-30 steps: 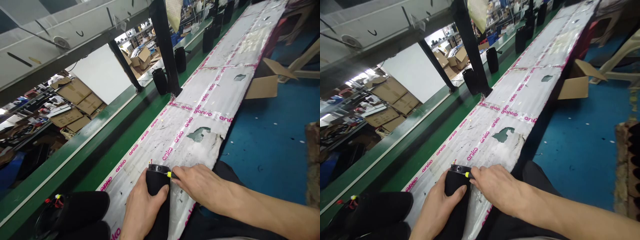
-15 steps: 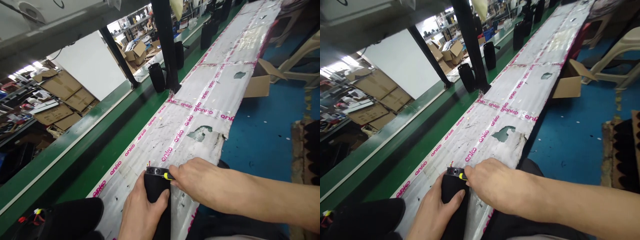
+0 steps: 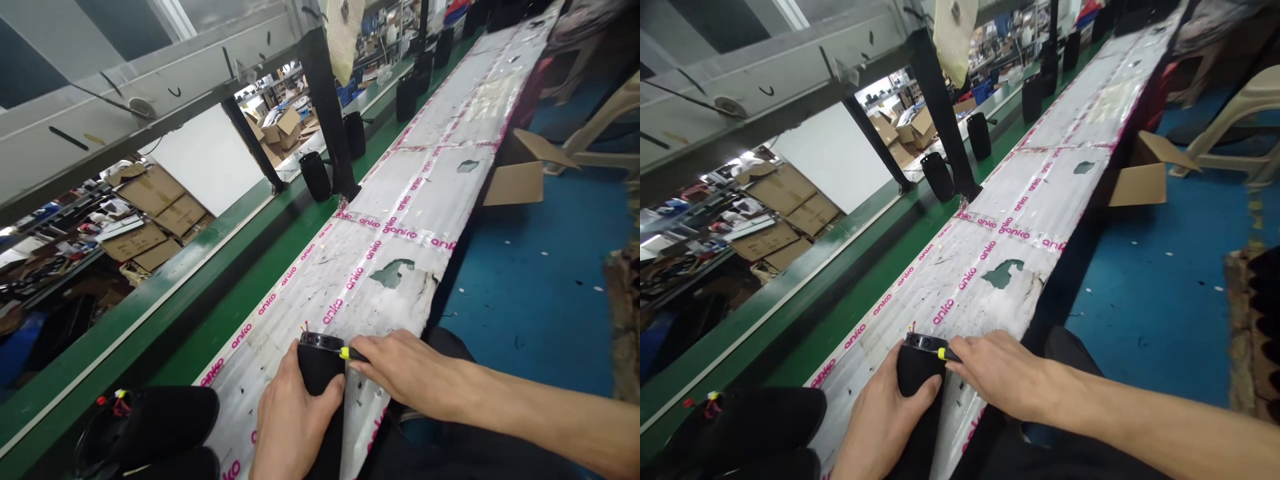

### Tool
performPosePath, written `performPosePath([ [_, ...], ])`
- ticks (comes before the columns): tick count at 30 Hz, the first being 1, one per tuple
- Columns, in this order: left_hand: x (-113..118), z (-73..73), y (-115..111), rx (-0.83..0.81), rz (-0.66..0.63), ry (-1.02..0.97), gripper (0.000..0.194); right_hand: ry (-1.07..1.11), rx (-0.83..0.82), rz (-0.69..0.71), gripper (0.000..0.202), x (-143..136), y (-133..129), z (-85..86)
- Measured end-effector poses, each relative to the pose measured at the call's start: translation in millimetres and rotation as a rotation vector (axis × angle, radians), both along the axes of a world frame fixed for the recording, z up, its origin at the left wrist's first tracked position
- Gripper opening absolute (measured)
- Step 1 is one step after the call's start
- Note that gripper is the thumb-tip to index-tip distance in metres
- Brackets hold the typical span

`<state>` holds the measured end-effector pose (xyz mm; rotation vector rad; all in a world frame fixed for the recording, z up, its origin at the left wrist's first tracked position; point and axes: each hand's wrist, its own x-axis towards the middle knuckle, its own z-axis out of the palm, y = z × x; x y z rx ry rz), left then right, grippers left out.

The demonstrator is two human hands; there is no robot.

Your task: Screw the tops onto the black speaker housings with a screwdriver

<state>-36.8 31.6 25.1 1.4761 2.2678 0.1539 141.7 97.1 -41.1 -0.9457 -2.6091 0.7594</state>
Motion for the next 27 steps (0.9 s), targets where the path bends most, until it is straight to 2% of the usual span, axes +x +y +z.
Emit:
performPosePath([
  [3,-3,0.7,0,0.015,-0.012,-0.026,0.068,0.13,-0.109,-0.034,0.019,3,0,-6.5],
  [7,-9,-1.1,3,0.044,-0.037,-0.138,0.056,0.289,-0.177,-0.158,0.026,-2,4,1.1],
  [14,0,1.7,4,0.023,0.009,-0.057,0.057,-0.025,-0.006,-0.052,0.018,-11,3,14.7],
  [27,4,-3.2,1,0.01,0.003,0.027,0.068,-0.095,0.136,-0.017,0.016,-5,0,21.7],
])
